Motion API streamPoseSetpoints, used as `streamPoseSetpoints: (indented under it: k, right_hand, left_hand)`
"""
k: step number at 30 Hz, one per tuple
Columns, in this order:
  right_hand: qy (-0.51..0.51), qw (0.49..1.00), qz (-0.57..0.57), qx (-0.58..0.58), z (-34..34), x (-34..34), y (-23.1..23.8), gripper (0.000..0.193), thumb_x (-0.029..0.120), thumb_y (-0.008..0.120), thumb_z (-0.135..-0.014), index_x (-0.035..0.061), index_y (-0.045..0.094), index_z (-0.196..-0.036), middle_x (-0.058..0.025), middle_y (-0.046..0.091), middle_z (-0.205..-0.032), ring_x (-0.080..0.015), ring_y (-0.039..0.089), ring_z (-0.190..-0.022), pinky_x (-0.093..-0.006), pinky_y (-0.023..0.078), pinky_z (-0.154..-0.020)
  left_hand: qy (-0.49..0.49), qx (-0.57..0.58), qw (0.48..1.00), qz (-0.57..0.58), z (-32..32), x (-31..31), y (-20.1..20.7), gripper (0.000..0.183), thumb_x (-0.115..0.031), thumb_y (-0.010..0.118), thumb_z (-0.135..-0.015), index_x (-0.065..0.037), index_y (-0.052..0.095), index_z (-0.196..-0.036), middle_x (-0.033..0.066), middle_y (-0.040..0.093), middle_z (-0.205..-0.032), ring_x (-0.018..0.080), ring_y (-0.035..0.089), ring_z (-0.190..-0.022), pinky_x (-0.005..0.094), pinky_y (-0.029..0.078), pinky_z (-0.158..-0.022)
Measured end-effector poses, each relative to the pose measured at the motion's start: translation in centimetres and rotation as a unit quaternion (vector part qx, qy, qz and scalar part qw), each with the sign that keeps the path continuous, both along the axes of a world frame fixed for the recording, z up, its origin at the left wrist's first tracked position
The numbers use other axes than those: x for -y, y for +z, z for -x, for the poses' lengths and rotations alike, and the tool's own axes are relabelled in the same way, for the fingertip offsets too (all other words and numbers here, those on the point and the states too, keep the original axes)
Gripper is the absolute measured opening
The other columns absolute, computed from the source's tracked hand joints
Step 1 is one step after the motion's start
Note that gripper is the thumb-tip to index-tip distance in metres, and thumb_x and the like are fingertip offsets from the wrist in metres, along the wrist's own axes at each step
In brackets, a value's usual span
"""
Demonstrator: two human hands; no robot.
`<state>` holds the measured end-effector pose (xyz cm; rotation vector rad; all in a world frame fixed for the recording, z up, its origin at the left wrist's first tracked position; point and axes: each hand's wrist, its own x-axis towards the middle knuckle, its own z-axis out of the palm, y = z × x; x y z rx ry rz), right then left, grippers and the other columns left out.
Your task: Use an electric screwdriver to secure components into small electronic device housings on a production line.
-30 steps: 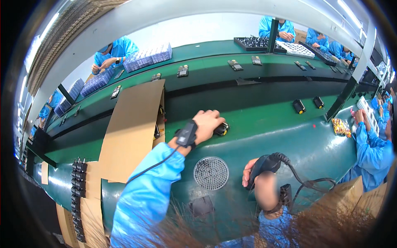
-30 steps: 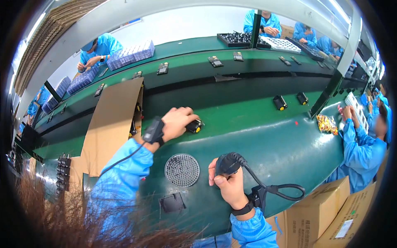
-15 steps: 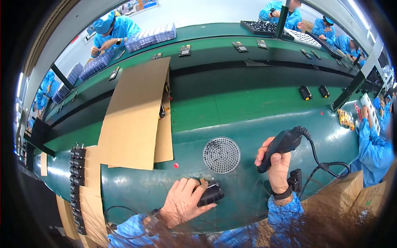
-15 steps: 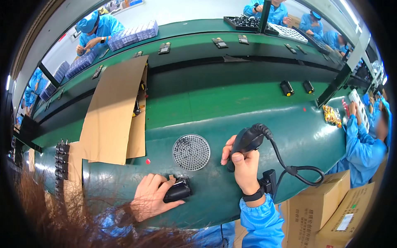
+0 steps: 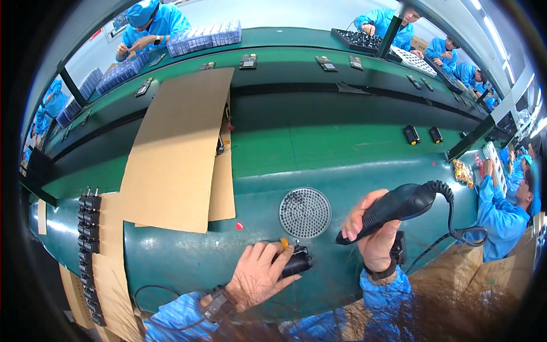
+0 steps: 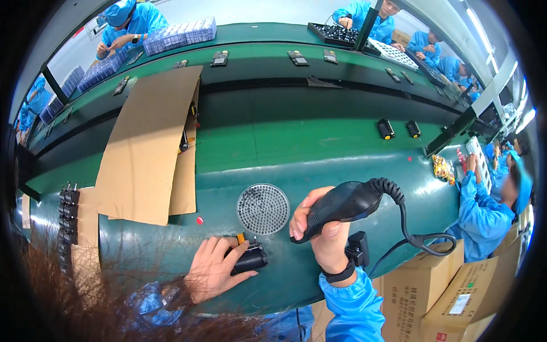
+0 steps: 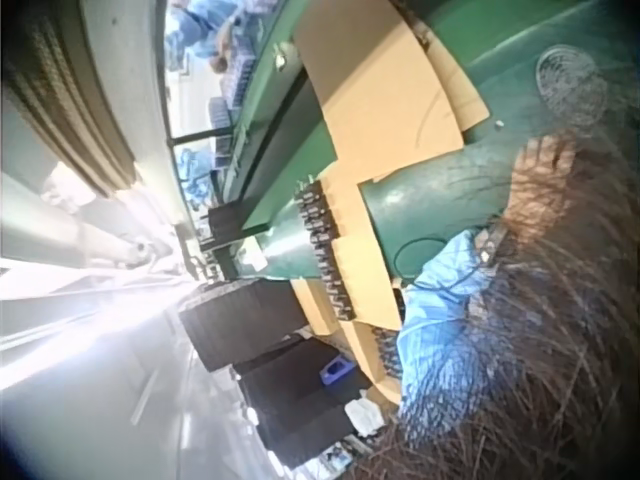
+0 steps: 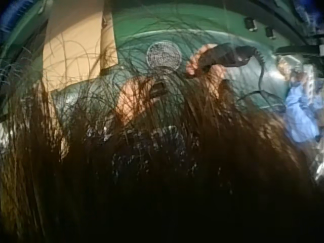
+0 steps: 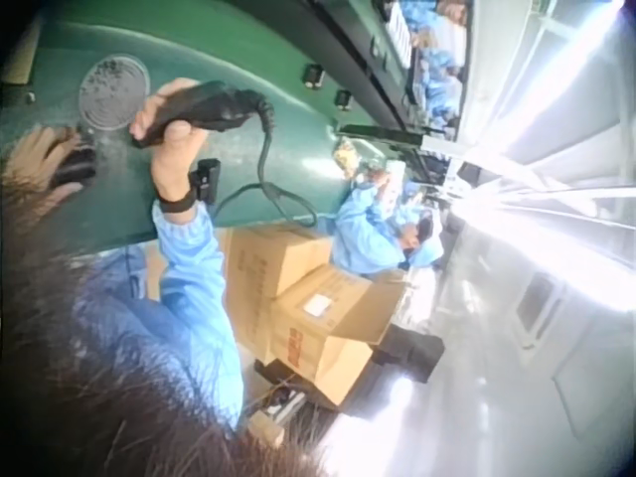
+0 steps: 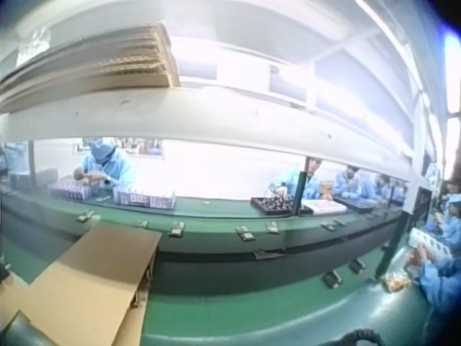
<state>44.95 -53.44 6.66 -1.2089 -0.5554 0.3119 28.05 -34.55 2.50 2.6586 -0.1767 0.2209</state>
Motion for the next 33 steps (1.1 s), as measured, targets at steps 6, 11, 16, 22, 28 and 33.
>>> streamPoseSetpoints:
  k: [6,11,16,22,28,33]
  right_hand:
    - [-0.002,0.999,-0.047,0.015,0.2,-3.0,0.0,0.087,0.092,0.045,-0.082,0.0086,0.045,-0.107,-0.0044,0.052,-0.071,-0.0146,0.053,-0.058,-0.0318,0.048,-0.056]
    - [0.022,0.997,-0.064,0.021,0.6,-4.0,-1.9,0.091,0.096,0.042,-0.077,0.0096,0.045,-0.104,-0.0031,0.050,-0.065,-0.0138,0.050,-0.052,-0.0308,0.045,-0.048]
    - [0.015,0.996,-0.085,0.026,0.8,-4.2,-2.9,0.092,0.098,0.037,-0.074,0.0103,0.045,-0.100,-0.0007,0.049,-0.062,-0.0123,0.048,-0.049,-0.0294,0.043,-0.045]
    - [0.026,0.995,-0.100,0.016,1.1,-4.9,-3.4,0.092,0.098,0.038,-0.074,0.0106,0.044,-0.099,-0.0005,0.048,-0.062,-0.0127,0.048,-0.048,-0.0299,0.043,-0.045]
    - [0.019,0.997,-0.071,0.009,1.1,-4.9,-3.5,0.092,0.098,0.039,-0.073,0.0103,0.044,-0.099,-0.0009,0.048,-0.062,-0.0132,0.048,-0.049,-0.0304,0.043,-0.045]
    - [0.025,0.997,-0.078,0.008,1.1,-4.9,-3.5,0.091,0.097,0.041,-0.073,0.0102,0.045,-0.100,-0.0013,0.049,-0.062,-0.0137,0.049,-0.050,-0.0308,0.043,-0.045]
  left_hand:
    - [0.017,-0.032,0.999,-0.030,1.4,0.0,0.1,0.074,-0.045,0.082,-0.083,-0.004,0.058,-0.141,0.0123,0.057,-0.119,0.0293,0.054,-0.111,0.0436,0.047,-0.093]
    - [0.008,-0.038,0.999,-0.028,2.0,0.0,-0.5,0.075,-0.041,0.080,-0.085,-0.004,0.055,-0.145,0.0134,0.055,-0.125,0.0300,0.053,-0.115,0.0438,0.047,-0.096]
    - [0.005,-0.057,0.998,-0.004,1.6,-0.9,0.5,0.073,-0.036,0.081,-0.084,-0.004,0.056,-0.144,0.0122,0.054,-0.127,0.0302,0.052,-0.117,0.0435,0.047,-0.098]
    - [-0.002,-0.042,0.999,-0.004,1.8,-1.0,-0.1,0.068,-0.033,0.081,-0.084,-0.004,0.059,-0.141,0.0102,0.054,-0.126,0.0296,0.052,-0.117,0.0422,0.048,-0.098]
    - [-0.005,-0.008,1.000,0.003,2.0,-1.1,-0.2,0.066,-0.031,0.082,-0.082,-0.004,0.061,-0.138,0.0095,0.057,-0.121,0.0293,0.053,-0.116,0.0418,0.048,-0.098]
    - [0.012,-0.009,0.999,0.033,1.9,-1.2,-0.1,0.057,-0.029,0.083,-0.081,-0.004,0.065,-0.129,0.0097,0.059,-0.118,0.0286,0.057,-0.115,0.0421,0.050,-0.095]
